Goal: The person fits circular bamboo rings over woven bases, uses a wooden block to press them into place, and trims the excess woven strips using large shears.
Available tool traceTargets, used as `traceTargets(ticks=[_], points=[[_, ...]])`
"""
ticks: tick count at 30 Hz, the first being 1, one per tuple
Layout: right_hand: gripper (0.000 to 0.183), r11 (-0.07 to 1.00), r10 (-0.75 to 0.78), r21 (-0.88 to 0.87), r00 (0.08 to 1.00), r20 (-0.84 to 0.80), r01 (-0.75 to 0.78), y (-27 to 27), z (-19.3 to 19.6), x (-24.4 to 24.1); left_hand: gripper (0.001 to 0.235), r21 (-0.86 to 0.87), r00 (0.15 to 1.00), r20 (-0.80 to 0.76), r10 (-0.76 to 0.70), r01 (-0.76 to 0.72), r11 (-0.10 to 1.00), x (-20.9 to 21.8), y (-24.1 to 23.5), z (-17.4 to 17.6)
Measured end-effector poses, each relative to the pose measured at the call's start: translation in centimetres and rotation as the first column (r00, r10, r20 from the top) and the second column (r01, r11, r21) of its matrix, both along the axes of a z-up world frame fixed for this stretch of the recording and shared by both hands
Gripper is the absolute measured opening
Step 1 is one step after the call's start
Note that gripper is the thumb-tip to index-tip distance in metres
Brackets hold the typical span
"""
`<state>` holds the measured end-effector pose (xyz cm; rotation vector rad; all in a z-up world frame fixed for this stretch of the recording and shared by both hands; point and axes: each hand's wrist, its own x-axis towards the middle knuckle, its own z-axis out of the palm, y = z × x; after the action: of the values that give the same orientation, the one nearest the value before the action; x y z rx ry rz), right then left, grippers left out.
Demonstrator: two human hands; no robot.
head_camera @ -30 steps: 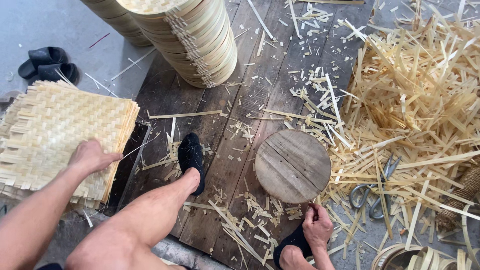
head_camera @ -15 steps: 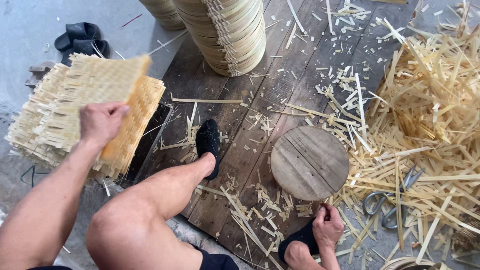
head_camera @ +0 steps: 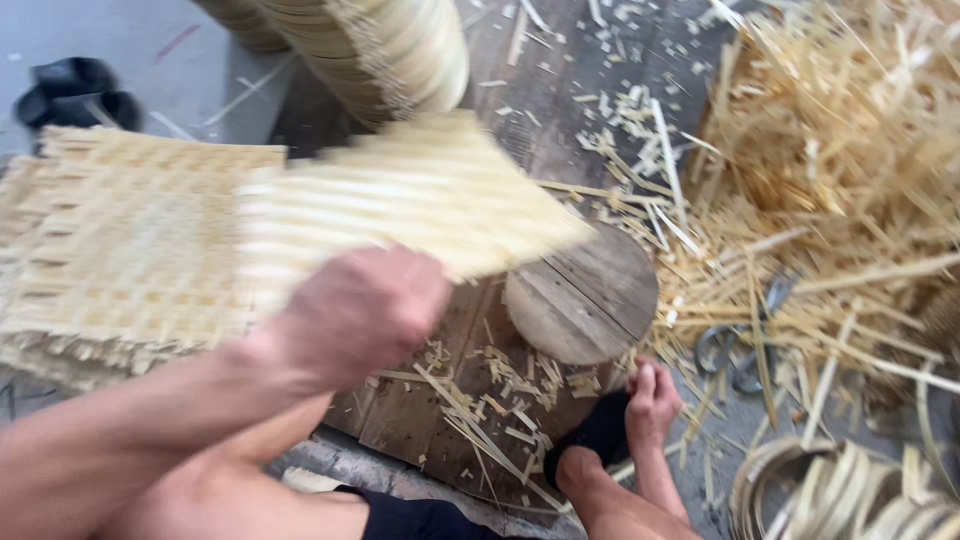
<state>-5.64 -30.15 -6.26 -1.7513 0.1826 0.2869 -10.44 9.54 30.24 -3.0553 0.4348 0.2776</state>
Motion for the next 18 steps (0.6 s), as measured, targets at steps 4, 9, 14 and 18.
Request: traceTargets(ticks=[4, 9, 14, 18], points=[[0.039, 0.907, 0.032, 0.407, 0.946, -0.324, 0.109, -0.2, 3.0, 5.3, 0.020, -0.167, 0.884, 0.276, -0.377, 0.431, 0.887, 3.0, -7.4, -12.4], [0.031, 0.901, 0.092, 0.426, 0.925, -0.370, 0.081, 0.9, 1.8, 8.9, 0.032, -0.389, 0.927, 0.188, -0.325, 0.374, 0.842, 1.1, -10.6, -23.6], [0.027, 0.924, 0.016, 0.367, 0.946, -0.325, 0.110, 0.5, -0.2, 8.6, 0.056, -0.596, 0.751, -0.072, 0.656, -0.560, 0.576, 4.4, -7.0, -27.5], [0.025, 0.930, -0.037, 0.335, 0.942, -0.334, 0.155, 0.9, -0.3, 7.9, 0.030, -0.380, 0.232, -0.826, 0.514, -0.902, -0.203, 7.3, -2.7, -30.0]])
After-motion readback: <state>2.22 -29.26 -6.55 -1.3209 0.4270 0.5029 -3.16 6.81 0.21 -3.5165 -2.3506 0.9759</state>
